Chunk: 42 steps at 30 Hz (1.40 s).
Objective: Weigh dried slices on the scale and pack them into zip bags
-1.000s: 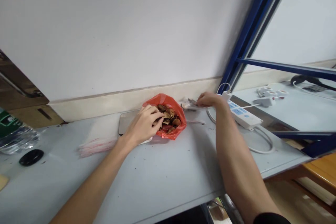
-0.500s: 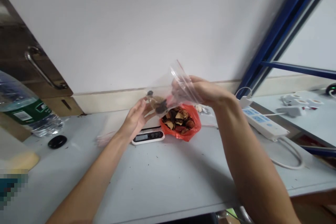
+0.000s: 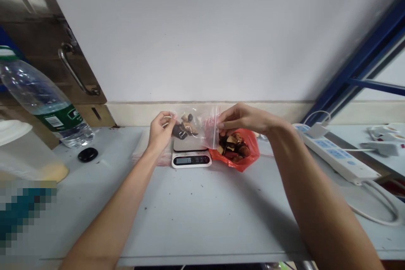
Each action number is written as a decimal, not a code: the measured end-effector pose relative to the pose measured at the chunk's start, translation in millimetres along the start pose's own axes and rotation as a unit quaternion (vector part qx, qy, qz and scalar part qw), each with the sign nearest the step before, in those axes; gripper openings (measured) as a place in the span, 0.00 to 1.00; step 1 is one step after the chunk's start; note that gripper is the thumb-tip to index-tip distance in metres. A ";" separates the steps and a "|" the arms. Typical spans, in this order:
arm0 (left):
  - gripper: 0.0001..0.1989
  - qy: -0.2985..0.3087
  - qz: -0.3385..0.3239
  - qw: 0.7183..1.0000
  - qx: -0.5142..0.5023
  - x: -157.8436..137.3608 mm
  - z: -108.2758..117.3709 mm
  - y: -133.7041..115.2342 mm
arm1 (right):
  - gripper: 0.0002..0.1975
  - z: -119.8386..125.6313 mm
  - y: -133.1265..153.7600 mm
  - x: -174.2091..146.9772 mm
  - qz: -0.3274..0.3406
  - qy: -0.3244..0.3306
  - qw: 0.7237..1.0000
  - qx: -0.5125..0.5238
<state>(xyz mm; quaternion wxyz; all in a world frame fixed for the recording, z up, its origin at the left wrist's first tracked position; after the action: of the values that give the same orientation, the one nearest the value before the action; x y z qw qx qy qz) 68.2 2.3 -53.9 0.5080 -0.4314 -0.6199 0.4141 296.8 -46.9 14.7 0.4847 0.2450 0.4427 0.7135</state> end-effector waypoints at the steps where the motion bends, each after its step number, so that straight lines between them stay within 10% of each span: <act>1: 0.23 -0.001 -0.008 1.000 0.015 1.7 2.2 1.5 | 0.10 -2.5 -0.4 1.8 -0.009 -0.001 1.000 -0.001; 9: 0.13 -0.048 -0.168 0.953 0.248 -3.5 5.5 -1.5 | 0.07 -13.9 -5.5 13.6 -0.015 -0.025 0.999 -0.017; 12: 0.06 0.076 -0.223 0.930 0.281 -19.4 -11.8 -11.8 | 0.10 -17.2 -5.5 16.0 -0.001 -0.030 0.999 -0.025; 17: 0.12 0.250 -0.130 0.938 0.202 -37.3 -29.2 -18.3 | 0.14 -21.1 -2.9 16.4 0.025 -0.024 0.999 -0.028; 26: 0.05 0.199 -0.022 0.967 0.158 -33.3 -28.2 -12.2 | 0.08 -29.1 4.0 17.9 -0.012 -0.041 0.993 -0.111; 31: 0.06 0.078 -0.021 0.985 0.155 -24.4 -16.6 -22.3 | 0.14 -17.7 3.6 11.6 -0.091 -0.196 0.954 -0.209; 34: 0.07 0.043 -0.034 0.988 0.141 -23.6 -14.5 -24.8 | 0.07 -13.6 9.9 7.6 -0.030 -0.293 0.926 -0.238; 38: 0.07 0.065 -0.056 0.989 0.123 -33.7 -26.8 -22.6 | 0.07 -31.7 20.6 9.6 0.100 -0.240 0.931 -0.256; 42: 0.09 0.082 -0.133 0.978 0.140 -42.1 -33.9 -27.1 | 0.13 -41.5 17.7 9.7 0.017 -0.219 0.915 -0.338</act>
<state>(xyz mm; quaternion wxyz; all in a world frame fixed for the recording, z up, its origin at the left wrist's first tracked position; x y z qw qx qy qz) 103.3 -43.1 -34.8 0.6630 -0.3027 -0.5636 0.3888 252.1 -56.9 9.1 0.6112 0.2238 0.0537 0.7573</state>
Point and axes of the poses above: each hand's wrist, its own x-axis towards the middle knuckle, its own z-axis out of the back of the hand, y = z × x, the point moved 3 cm from there along x, towards the middle knuckle, and after that the axes turned 2 degrees about -y, right-handed, at the moved point
